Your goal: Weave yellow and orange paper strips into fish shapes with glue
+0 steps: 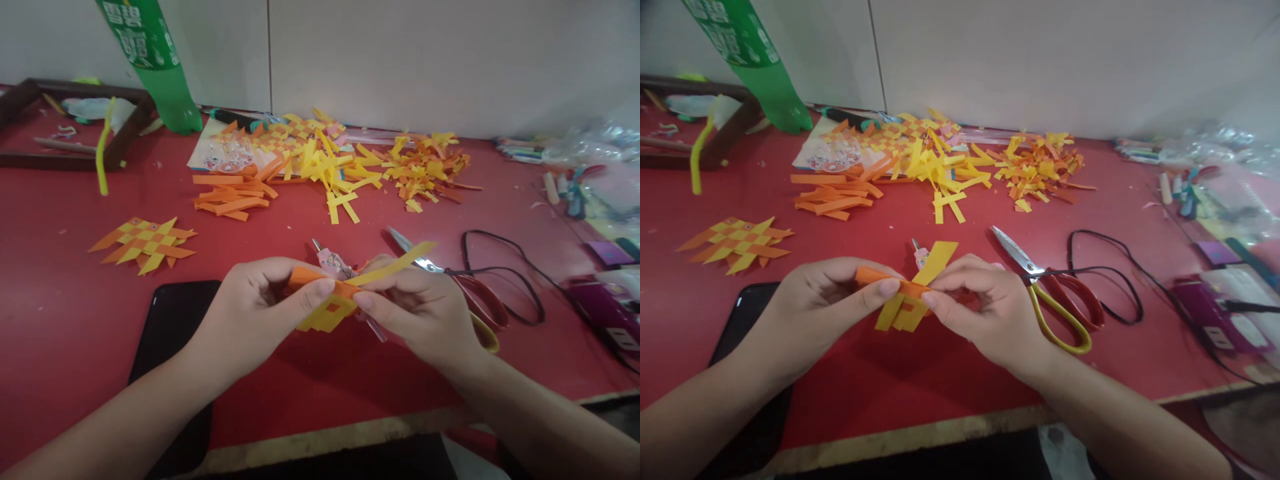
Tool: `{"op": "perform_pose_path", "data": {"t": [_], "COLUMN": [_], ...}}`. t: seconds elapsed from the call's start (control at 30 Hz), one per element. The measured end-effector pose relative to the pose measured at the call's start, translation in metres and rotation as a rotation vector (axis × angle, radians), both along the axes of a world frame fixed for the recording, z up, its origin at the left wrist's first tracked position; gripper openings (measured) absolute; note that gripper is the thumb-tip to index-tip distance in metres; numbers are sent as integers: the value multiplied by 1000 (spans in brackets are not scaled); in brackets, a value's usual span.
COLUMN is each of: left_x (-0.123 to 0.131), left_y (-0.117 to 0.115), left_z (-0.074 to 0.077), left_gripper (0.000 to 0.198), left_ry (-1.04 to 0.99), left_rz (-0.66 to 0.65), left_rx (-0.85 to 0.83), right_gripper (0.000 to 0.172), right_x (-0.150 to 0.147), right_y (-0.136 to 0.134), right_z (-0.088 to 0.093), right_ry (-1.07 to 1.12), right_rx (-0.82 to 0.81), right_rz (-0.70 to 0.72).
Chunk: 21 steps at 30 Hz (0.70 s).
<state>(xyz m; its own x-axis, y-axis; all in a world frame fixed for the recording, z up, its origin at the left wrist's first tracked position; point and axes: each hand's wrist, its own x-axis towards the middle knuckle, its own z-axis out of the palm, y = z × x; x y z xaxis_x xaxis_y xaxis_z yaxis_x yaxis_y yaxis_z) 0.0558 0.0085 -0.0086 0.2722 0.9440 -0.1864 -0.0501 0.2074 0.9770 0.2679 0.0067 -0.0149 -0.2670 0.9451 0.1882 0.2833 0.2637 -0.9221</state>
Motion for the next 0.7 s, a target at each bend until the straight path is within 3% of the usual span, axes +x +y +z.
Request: {"op": "perform_pose_path", "data": {"t": [0.27,0.7], "left_x": [0,-1], "left_y": [1,1], "left_z": [2,0], "left_gripper": [8,6], "left_ry": [169,18], "left_rz": [-54,-90], "left_rx": [26,-90], "right_gripper": [5,5], "right_x": [0,2], "right_y": [0,-1], "right_z": [1,1], "right_ry": [-97,-55], "right_rx": [114,61], "right_rz": [45,61]}}
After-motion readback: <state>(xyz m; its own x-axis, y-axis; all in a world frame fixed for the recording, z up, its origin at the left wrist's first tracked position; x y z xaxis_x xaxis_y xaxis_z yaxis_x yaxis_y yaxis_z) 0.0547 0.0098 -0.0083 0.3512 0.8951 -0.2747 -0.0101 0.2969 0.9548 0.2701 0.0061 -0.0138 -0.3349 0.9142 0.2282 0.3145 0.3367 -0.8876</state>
